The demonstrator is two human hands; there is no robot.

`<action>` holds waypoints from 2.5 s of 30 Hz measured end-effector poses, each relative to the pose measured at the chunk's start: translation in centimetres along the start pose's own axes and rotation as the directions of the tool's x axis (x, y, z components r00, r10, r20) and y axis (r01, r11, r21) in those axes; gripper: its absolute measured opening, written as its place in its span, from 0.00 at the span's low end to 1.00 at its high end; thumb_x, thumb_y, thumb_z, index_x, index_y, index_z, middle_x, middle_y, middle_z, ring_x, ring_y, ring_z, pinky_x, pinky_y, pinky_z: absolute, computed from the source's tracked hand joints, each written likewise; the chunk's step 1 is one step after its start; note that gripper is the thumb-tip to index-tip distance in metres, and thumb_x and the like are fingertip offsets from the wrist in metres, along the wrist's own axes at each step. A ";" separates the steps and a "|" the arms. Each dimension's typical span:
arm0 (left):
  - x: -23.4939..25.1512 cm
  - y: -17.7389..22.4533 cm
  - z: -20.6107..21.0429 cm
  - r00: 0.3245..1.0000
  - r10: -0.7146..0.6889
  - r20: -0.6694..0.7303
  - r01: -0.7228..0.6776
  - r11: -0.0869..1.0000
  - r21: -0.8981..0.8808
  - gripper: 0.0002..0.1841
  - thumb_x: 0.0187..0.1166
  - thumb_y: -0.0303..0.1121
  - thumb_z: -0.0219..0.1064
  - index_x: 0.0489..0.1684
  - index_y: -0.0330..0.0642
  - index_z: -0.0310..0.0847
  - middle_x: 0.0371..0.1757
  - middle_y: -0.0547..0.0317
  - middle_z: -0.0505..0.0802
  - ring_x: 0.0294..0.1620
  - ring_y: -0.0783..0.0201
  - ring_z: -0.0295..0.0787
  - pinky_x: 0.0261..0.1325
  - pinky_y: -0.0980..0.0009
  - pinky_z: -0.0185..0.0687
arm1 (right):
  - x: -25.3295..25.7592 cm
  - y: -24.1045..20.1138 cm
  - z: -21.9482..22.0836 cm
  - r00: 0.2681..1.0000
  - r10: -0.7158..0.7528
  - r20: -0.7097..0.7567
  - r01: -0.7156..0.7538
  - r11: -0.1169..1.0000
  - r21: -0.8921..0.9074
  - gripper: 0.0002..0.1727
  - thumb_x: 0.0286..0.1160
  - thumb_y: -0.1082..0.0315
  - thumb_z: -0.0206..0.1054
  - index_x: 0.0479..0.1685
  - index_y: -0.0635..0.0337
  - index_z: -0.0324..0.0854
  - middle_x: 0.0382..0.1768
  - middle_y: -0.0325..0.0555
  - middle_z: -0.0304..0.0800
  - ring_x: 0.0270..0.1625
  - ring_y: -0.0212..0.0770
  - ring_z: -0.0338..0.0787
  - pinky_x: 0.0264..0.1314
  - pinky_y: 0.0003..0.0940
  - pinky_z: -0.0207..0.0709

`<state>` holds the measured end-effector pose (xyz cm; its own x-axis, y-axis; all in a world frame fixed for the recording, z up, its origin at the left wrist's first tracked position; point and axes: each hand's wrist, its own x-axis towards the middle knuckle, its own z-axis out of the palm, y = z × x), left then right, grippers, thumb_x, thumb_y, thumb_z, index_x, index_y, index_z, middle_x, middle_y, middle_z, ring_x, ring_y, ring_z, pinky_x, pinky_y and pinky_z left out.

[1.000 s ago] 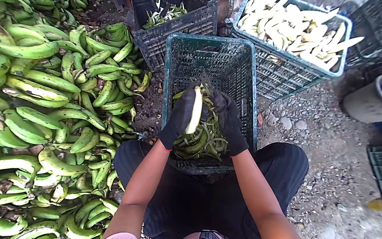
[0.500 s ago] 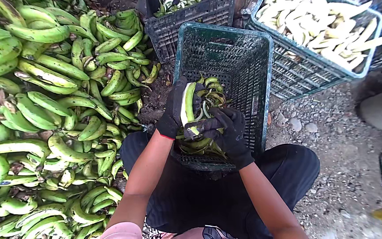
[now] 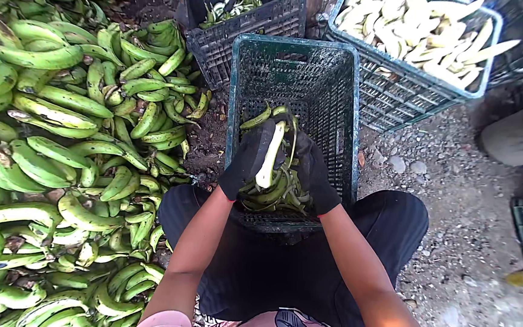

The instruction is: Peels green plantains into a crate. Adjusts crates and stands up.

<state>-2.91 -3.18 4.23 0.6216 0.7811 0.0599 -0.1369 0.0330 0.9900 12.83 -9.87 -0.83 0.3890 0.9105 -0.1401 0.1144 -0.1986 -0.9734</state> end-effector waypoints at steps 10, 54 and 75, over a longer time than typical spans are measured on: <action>1.0 0.1 -2.9 0.998 -0.049 0.026 0.051 0.995 -0.087 0.24 0.90 0.42 0.44 0.71 0.38 0.78 0.35 0.60 0.92 0.29 0.69 0.89 0.34 0.72 0.90 | -1.0 0.8 -4.5 0.800 -0.569 0.192 0.597 0.722 -0.348 0.45 0.76 0.23 0.48 0.72 0.50 0.84 0.65 0.52 0.87 0.69 0.51 0.81 0.75 0.57 0.68; 7.4 -3.7 9.0 0.792 -0.570 0.218 -0.069 0.271 0.960 0.35 0.89 0.59 0.51 0.87 0.46 0.65 0.64 0.34 0.88 0.66 0.35 0.85 0.69 0.32 0.73 | -4.3 0.9 -21.0 0.875 0.080 -0.478 0.157 0.887 0.435 0.47 0.78 0.22 0.29 0.77 0.42 0.75 0.57 0.44 0.89 0.55 0.45 0.89 0.44 0.52 0.85; 0.6 -8.8 0.6 0.866 -0.498 -0.042 0.388 0.616 0.685 0.38 0.80 0.45 0.70 0.89 0.46 0.58 0.78 0.40 0.79 0.75 0.48 0.79 0.74 0.46 0.78 | -3.8 0.4 -19.2 0.920 0.040 -0.391 0.154 0.878 0.452 0.40 0.88 0.32 0.31 0.73 0.51 0.76 0.45 0.40 0.89 0.42 0.37 0.90 0.41 0.38 0.87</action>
<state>-0.84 -3.36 -4.33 0.5740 0.6864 -0.4465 0.6853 -0.1043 0.7208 28.98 -20.40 2.82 0.7196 0.6875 -0.0970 -0.2531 0.1297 -0.9587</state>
